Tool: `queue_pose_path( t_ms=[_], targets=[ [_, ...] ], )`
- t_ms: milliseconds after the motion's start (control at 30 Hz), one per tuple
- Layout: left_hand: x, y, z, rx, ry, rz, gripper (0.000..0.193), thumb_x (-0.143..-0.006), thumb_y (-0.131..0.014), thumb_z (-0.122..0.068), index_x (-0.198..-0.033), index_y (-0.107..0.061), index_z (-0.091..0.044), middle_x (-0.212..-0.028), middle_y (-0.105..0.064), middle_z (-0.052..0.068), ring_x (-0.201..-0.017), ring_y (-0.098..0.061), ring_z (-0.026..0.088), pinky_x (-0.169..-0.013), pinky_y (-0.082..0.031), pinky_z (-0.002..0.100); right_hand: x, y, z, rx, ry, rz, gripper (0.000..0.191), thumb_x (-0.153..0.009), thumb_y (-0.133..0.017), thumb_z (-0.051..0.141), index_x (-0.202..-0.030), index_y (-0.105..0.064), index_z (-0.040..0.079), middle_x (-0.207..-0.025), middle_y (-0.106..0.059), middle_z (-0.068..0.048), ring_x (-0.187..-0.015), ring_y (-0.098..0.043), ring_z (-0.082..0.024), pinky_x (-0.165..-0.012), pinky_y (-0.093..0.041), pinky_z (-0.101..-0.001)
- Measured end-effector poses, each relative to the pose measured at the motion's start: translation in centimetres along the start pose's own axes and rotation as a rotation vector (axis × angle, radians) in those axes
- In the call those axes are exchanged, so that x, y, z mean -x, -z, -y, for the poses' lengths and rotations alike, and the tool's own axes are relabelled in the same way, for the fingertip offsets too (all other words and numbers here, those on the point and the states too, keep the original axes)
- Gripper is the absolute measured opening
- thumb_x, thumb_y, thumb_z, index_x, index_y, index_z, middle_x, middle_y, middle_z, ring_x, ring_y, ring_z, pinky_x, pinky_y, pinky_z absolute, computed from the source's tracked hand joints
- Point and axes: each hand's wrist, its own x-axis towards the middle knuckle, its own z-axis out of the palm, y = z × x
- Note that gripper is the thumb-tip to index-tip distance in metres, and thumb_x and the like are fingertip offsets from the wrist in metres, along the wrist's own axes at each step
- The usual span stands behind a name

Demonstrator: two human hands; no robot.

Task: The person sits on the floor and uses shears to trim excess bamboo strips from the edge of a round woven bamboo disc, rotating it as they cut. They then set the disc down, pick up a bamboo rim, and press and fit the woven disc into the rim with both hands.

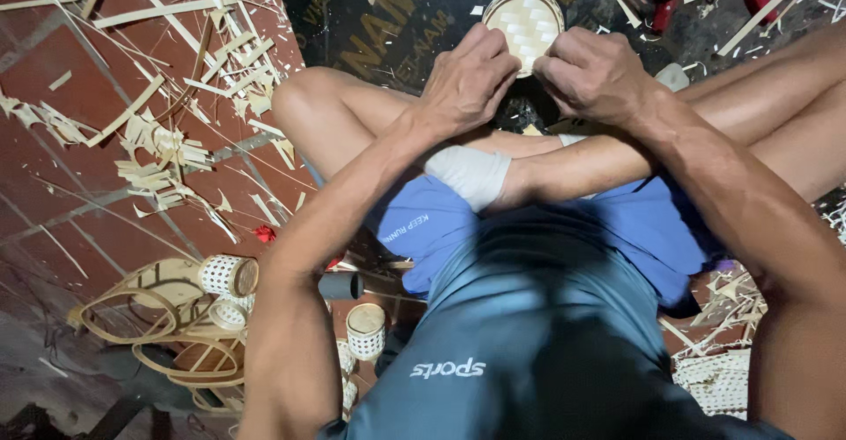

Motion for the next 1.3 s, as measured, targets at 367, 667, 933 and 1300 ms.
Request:
queue_pose_path(
  t_ms=[367,667,933,1300],
  targets=[
    [0.0,0.5,0.4,0.067,0.01,0.013,0.013,-0.091,-0.079,-0.011,-0.1,-0.071,-0.008,-0.096,-0.057,0.004,-0.097,-0.058,0.024,-0.073,-0.052,0.038,-0.7,1.3,-0.1,-0.12,-0.017,0.064,0.027,-0.076,-0.077,0.006,-0.102,-0.069,0.006,-0.092,-0.06,-0.006,-0.086,-0.065,-0.025,-0.07,-0.054,-0.0361],
    [0.1,0.5,0.5,0.071,-0.013,0.013,0.017,-0.088,-0.08,-0.008,-0.103,-0.073,-0.008,-0.094,-0.058,0.003,-0.095,-0.057,0.024,-0.075,-0.052,0.037,-0.8,1.1,-0.1,-0.076,-0.011,0.075,0.023,-0.082,-0.078,0.007,-0.103,-0.069,0.008,-0.091,-0.059,-0.005,-0.086,-0.064,-0.024,-0.07,-0.053,-0.0358],
    [0.1,0.7,0.4,0.09,-0.021,-0.007,0.017,-0.089,-0.08,-0.009,-0.104,-0.073,-0.008,-0.094,-0.059,0.003,-0.095,-0.058,0.024,-0.077,-0.052,0.037,-0.7,1.1,-0.3,-0.085,0.008,0.068,0.024,-0.082,-0.079,0.008,-0.104,-0.069,0.008,-0.09,-0.059,-0.005,-0.085,-0.063,-0.024,-0.069,-0.053,-0.0354],
    [0.2,0.4,0.0,0.06,0.002,-0.059,0.015,-0.087,-0.08,-0.008,-0.1,-0.072,-0.006,-0.093,-0.06,0.004,-0.092,-0.06,0.024,-0.075,-0.053,0.037,-0.6,0.4,0.4,-0.039,-0.034,-0.025,0.017,-0.089,-0.081,0.008,-0.101,-0.069,0.007,-0.087,-0.056,-0.006,-0.08,-0.062,-0.024,-0.065,-0.051,-0.0351]
  ],
)
